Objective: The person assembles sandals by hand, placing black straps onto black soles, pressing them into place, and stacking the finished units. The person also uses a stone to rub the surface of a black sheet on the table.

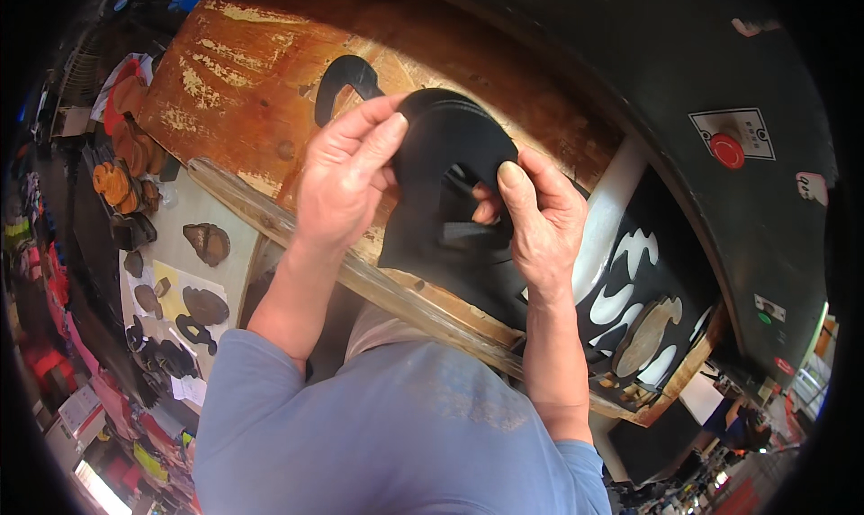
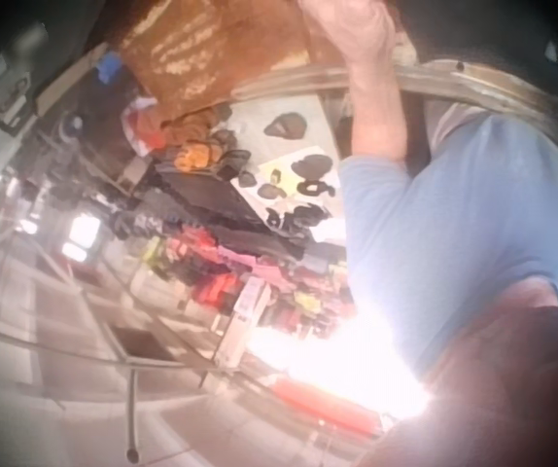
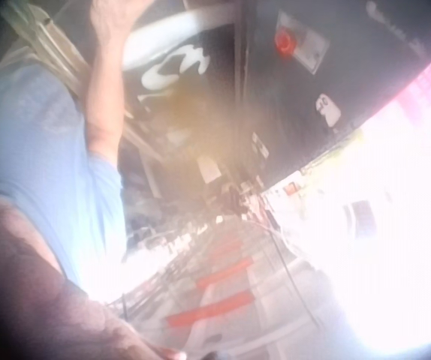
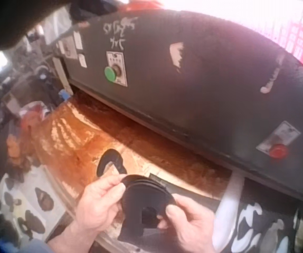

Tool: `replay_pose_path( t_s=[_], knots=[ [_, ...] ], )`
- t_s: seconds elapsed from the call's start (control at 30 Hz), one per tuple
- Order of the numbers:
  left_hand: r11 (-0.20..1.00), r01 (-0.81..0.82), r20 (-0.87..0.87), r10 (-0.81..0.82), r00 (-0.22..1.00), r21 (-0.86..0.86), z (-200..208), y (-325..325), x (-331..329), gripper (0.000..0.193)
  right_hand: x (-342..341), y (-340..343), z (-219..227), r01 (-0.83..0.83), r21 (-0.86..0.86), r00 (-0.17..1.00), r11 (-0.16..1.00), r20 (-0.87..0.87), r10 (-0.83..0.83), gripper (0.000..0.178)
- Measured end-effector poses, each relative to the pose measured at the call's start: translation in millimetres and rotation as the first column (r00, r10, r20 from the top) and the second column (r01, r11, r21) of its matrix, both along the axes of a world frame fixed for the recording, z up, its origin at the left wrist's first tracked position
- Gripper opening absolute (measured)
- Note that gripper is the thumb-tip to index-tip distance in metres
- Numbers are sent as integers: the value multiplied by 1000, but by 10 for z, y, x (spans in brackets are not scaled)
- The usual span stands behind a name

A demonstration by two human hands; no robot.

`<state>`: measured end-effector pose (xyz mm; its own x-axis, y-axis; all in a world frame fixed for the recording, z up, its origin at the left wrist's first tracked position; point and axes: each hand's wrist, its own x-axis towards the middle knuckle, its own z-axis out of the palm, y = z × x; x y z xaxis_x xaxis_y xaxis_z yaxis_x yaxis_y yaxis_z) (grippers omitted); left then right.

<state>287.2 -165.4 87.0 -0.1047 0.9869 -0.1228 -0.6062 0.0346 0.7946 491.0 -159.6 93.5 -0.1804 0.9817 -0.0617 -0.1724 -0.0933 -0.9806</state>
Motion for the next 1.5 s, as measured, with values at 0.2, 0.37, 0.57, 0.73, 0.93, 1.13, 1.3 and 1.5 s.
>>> replay_pose_path(
  t_s=[0.2,0.37,0.57,0.73,0.93,1.13,1.3,1.5],
  knots=[
    [995,94,98,-98,990,36,35,-99,162,34,-16,-50,-117,93,12,995,996,38,-93,31],
    [991,80,-211,-55,976,109,11,-192,272,36,-107,-119,-236,180,104,983,978,23,-184,31],
    [985,122,-138,-105,985,125,-61,-227,177,36,46,-99,-160,54,625,812,779,426,-398,53],
    [981,99,-61,-90,994,165,-64,-198,158,35,176,-11,-159,-195,555,894,808,440,-87,49],
    [995,-3,-424,45,904,98,-170,-55,111,31,79,-220,-274,-70,157,948,985,317,16,25],
    [952,-103,-924,248,-292,288,-705,605,-821,42,177,-38,-576,3,-114,981,994,194,19,27],
    [976,-156,-969,116,-217,152,-815,719,-944,40,187,-40,-767,0,-188,977,982,207,40,27],
    [964,-115,-618,-59,784,-238,-453,567,-767,25,189,-115,-521,-46,-151,996,988,72,57,26]
  ],
)
